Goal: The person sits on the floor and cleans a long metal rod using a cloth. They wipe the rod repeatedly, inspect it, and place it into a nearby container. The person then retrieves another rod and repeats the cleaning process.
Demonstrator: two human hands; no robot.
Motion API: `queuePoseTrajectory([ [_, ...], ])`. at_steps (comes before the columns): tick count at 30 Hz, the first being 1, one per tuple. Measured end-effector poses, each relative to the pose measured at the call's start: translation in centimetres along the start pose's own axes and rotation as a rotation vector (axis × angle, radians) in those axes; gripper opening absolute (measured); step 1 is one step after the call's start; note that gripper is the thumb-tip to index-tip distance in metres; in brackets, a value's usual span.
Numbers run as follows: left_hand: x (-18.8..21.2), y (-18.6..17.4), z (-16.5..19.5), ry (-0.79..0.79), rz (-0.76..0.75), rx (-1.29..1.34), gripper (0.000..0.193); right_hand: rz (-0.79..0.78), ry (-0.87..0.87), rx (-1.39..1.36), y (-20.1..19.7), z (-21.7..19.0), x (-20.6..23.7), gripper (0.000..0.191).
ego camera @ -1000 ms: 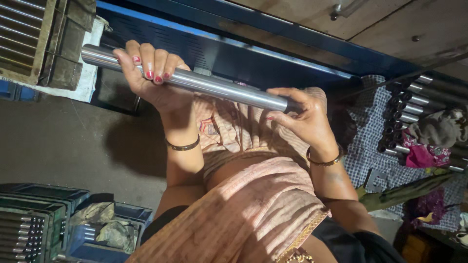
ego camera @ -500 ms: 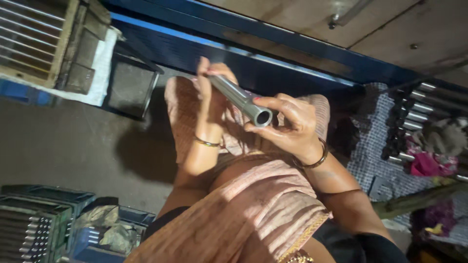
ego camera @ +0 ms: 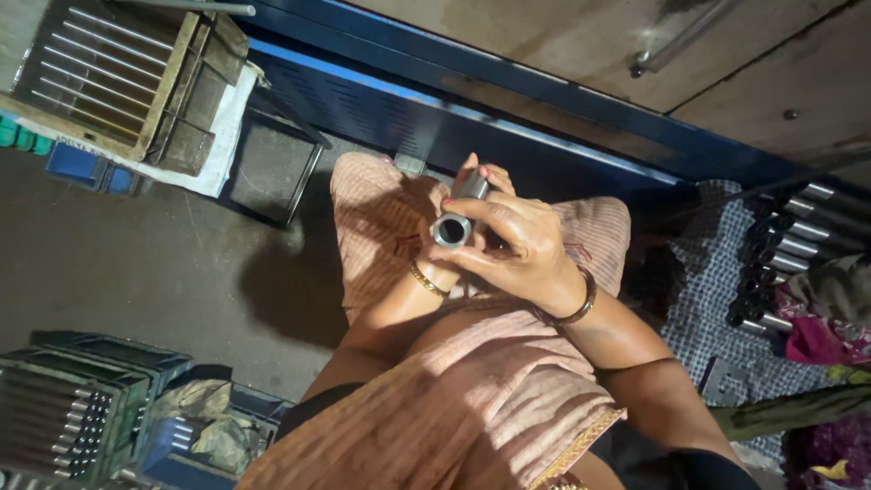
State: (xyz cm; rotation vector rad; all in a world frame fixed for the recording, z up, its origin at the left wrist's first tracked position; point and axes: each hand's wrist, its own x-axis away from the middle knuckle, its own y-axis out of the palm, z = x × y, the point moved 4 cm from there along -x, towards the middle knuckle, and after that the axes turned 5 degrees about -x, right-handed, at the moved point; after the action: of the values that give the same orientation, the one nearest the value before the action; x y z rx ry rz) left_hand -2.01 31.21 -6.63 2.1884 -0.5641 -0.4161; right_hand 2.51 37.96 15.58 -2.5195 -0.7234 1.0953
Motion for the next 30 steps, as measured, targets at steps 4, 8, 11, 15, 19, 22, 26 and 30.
queuePoseTrajectory([
  [4,-0.2,-1.4,-0.1,-0.028,-0.003,-0.056,0.033,-0.003,-0.002,-0.005,0.0,0.1,0.1,0.045],
  [8,-0.4,-2.3,0.3,-0.046,-0.006,-0.11,0.033,0.017,0.029,0.036,-0.4,0.1,0.4,0.046],
  [11,-0.5,-2.6,0.9,-0.051,-0.013,-0.152,0.034,0.054,0.014,0.046,-0.8,0.1,0.4,0.047],
  [15,-0.6,-2.4,1.6,-0.056,-0.023,-0.17,0.035,0.078,-0.009,0.031,-0.8,0.2,0.6,0.046],
  [19,-0.6,-2.0,1.9,-0.035,-0.046,-0.163,0.034,0.01,0.035,0.013,0.3,0.7,0.8,0.045],
  [22,-0.6,-1.9,2.0,-0.016,-0.054,-0.164,0.033,-0.002,-0.007,-0.018,0.9,1.0,0.8,0.046],
  [26,-0.5,-2.0,1.7,-0.002,-0.06,-0.152,0.032,-0.037,0.033,0.0,1.5,1.8,0.5,0.051],
  [30,-0.7,-1.8,0.8,0.003,-0.044,-0.165,0.032,-0.019,-0.047,0.069,1.9,1.9,0.6,0.052],
])
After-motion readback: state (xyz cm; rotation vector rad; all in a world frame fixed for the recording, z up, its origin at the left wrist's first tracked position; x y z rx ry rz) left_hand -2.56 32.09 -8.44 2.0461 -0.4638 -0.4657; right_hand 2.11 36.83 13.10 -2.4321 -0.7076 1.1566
